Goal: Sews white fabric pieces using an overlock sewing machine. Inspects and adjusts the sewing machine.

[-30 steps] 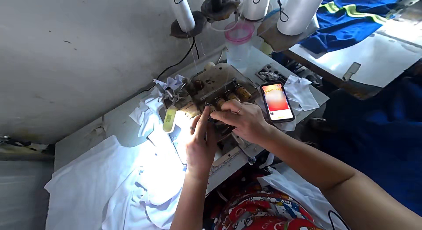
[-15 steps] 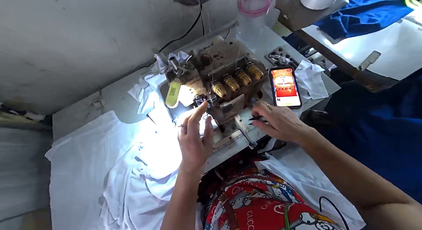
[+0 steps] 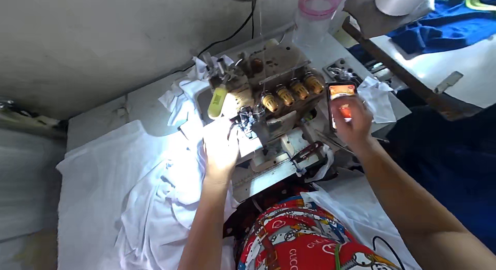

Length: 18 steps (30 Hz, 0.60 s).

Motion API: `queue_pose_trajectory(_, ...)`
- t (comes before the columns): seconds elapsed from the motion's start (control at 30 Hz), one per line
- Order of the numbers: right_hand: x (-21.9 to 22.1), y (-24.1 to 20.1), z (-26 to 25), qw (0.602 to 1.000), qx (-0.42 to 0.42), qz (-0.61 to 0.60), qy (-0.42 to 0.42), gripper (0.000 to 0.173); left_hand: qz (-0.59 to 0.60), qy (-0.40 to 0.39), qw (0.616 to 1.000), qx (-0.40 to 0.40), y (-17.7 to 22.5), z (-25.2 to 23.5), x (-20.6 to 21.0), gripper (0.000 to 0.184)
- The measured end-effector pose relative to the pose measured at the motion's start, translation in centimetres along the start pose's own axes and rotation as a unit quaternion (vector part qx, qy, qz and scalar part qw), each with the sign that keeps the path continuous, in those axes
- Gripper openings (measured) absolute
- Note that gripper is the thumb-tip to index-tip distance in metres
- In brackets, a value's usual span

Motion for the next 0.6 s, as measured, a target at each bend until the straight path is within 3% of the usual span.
queue_pose_trajectory(0.1,-2.9,4.1,-5.2,0.992,0.110,-0.053,-0.029,0.038,-0.009,-0.028,0.999,-0.029,0.0,-1.0,0.7,0.024)
queue_pose_trajectory(0.23,1.6,8.6,-9.1,0.914,0.222,-0.265,-0.211,0.047,0.005,-0.004,0.999,-0.033,-0.3,-0.8,0.8,0.022)
queue_pose_trajectory(0.33,4.3,7.9,-9.4,0.878,0.218,-0.336,-0.263,0.040,0.025,0.010,0.999,-0.041,-0.4,-0.5,0.7,0.021)
queue_pose_trajectory(0.43,5.0,7.5,-9.0,0.829,0.241,-0.444,-0.240,0.030,0.030,0.007,0.998,-0.063,-0.5,-0.3,0.9,0.021)
queue_pose_trajectory(0.5,5.1,7.7,-8.8,0.823,0.265,-0.443,-0.239,0.026,0.031,0.006,0.997,-0.071,-0.5,-0.3,1.0,0.020)
queue_pose_trajectory(0.6,5.9,9.8,-9.0,0.852,0.296,-0.349,-0.254,0.039,0.031,-0.003,0.996,-0.083,-0.7,-0.3,1.1,0.023)
Point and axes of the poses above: each hand's wrist, its own z-axis away from the middle knuckle, its own x-axis out of the palm, y = z × x, the point moved 7 cm from there along -z, towards the middle knuckle, and after that the axes turned 15 degrees about -y, right-handed, at the moved point
